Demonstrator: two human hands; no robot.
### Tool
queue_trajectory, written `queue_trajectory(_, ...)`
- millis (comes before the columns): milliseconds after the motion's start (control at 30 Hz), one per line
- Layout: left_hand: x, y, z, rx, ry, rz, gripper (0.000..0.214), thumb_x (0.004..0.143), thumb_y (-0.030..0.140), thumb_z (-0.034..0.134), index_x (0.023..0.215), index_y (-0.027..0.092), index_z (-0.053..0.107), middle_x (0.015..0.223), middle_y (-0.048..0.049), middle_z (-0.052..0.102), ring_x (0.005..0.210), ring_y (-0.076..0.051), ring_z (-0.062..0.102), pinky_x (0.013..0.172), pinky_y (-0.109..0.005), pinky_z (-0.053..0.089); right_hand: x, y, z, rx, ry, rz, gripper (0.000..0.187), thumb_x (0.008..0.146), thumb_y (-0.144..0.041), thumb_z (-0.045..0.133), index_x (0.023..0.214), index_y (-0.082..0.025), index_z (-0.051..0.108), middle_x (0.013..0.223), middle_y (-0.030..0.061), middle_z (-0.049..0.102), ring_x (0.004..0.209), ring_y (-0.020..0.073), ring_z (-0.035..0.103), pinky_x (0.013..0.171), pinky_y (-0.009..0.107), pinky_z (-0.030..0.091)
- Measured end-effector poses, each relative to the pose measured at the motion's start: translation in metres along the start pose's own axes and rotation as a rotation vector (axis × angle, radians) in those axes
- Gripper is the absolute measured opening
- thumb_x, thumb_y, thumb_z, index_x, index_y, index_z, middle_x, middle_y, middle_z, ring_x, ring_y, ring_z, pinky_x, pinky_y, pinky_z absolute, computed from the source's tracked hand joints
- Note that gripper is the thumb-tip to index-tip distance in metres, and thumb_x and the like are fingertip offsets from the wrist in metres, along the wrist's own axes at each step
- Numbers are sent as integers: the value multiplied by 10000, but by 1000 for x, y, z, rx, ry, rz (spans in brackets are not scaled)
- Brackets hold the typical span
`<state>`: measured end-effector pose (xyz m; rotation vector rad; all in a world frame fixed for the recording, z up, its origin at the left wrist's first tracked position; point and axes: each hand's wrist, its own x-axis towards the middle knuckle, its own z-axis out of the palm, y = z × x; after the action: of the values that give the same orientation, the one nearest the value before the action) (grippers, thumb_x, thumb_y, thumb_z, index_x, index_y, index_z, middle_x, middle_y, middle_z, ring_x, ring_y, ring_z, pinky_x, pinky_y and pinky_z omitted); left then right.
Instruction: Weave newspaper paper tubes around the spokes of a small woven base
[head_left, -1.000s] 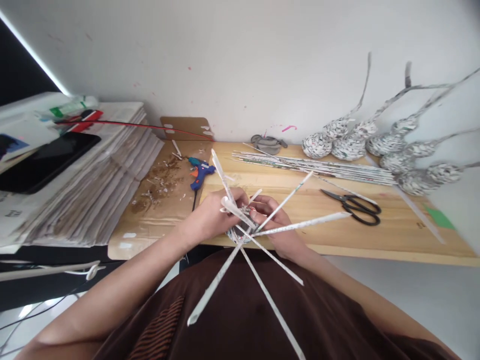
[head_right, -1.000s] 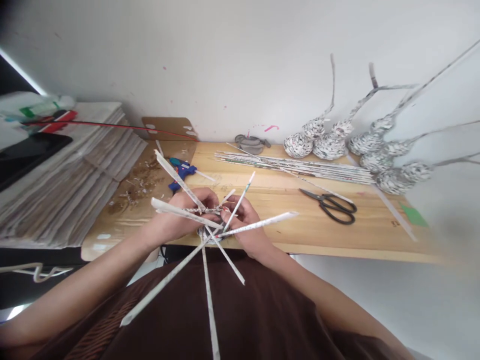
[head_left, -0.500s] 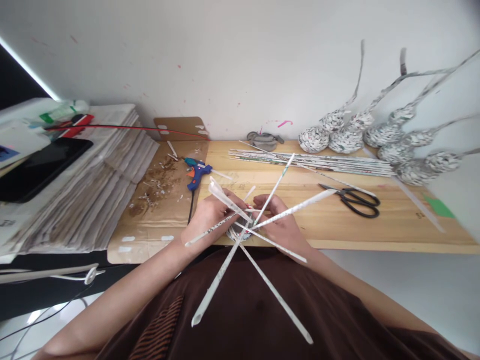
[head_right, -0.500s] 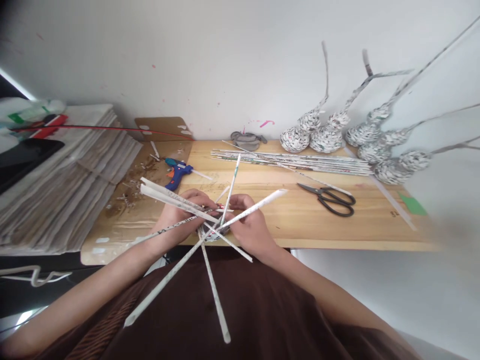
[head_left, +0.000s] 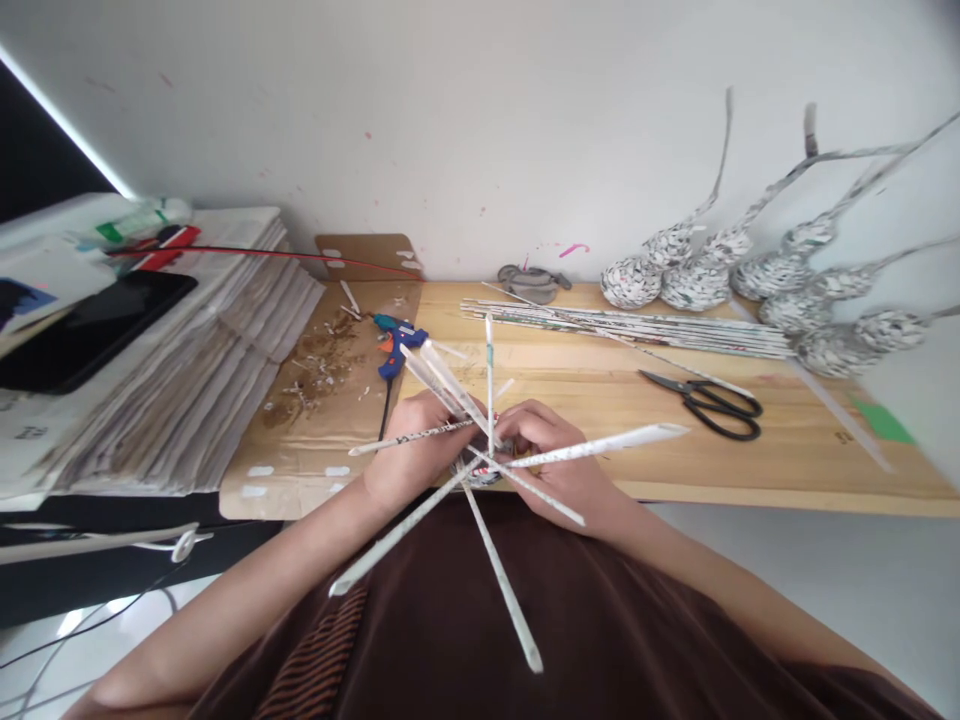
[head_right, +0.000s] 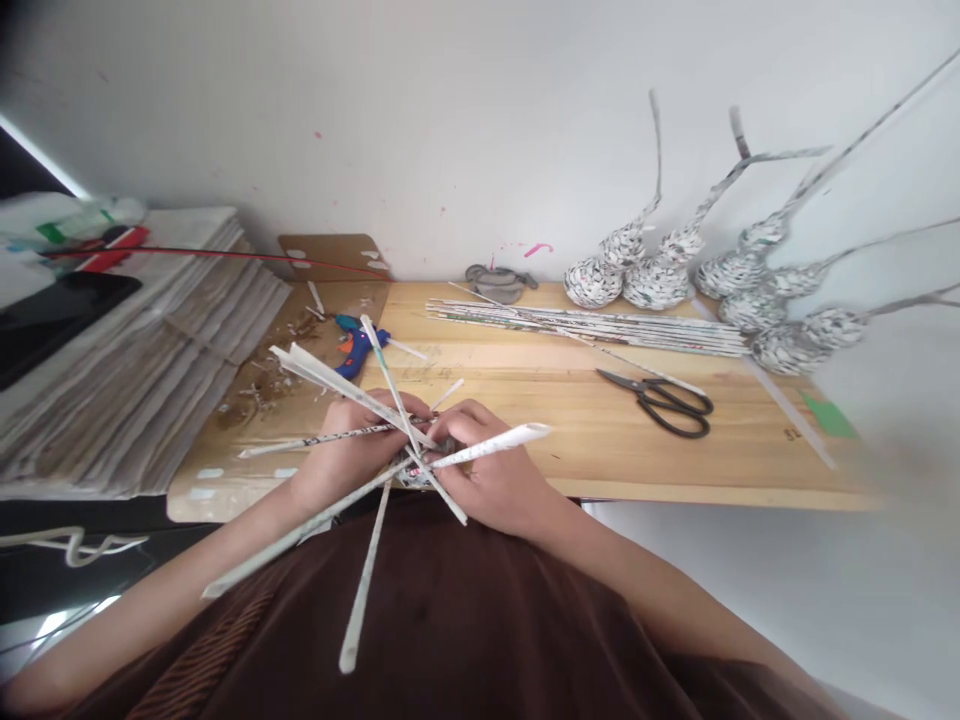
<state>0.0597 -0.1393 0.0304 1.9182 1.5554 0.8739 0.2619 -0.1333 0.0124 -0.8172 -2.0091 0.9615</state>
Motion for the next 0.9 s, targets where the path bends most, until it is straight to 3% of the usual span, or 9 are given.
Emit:
queue_trajectory(200,2,-5,5,-141,-1,-92,62,783,238,738,754,186,757,767,-26,779,689,-173,719,644,-257,559,-1,-4,3,143,33,48,68,861,-187,656,876,-232,607,929,39,632,875,197,624,794,346,506)
queue_trajectory(300,0,-12,11,-243,28,-114,122,764,281,776,741,165,743,800,-50,783,690,-169,720,644,-258,578,-1,1,3,369,146,289,143,860,-332,711,913,-232,625,856,22,665,789,186,645,729,332,521)
queue_trajectory(400,-2,-17,14,-235,46,-58,165,786,323,781,763,162,752,875,-75,788,782,-189,736,692,-276,595,1,10,2,436,236,531,270,837,-428,736,990,-217,667,843,25,707,796,196,670,746,342,533)
queue_trajectory(500,-4,-18,14,-167,36,31,148,822,318,752,779,177,755,894,-79,783,852,-214,739,734,-310,600,5,18,6,476,148,624,356,790,-437,779,1042,-198,701,922,45,740,829,205,683,773,354,535)
queue_trajectory(567,-4,-18,13,-139,30,80,118,838,290,732,781,188,747,897,-82,777,877,-229,738,768,-341,602,7,20,10,546,113,631,360,752,-432,809,997,-185,719,923,48,741,798,191,675,742,335,532)
queue_trajectory(700,-3,-16,12,-125,30,116,96,855,267,709,792,199,732,884,-81,765,873,-242,732,775,-373,602,11,21,16,728,188,650,389,672,-410,864,960,-193,719,871,29,728,713,161,653,654,299,526)
queue_trajectory(900,-6,-13,13,-128,27,98,104,863,275,705,776,220,717,867,-60,758,847,-227,721,768,-368,589,7,19,14,543,183,457,243,757,-387,807,897,-217,705,823,10,713,705,159,650,637,296,542)
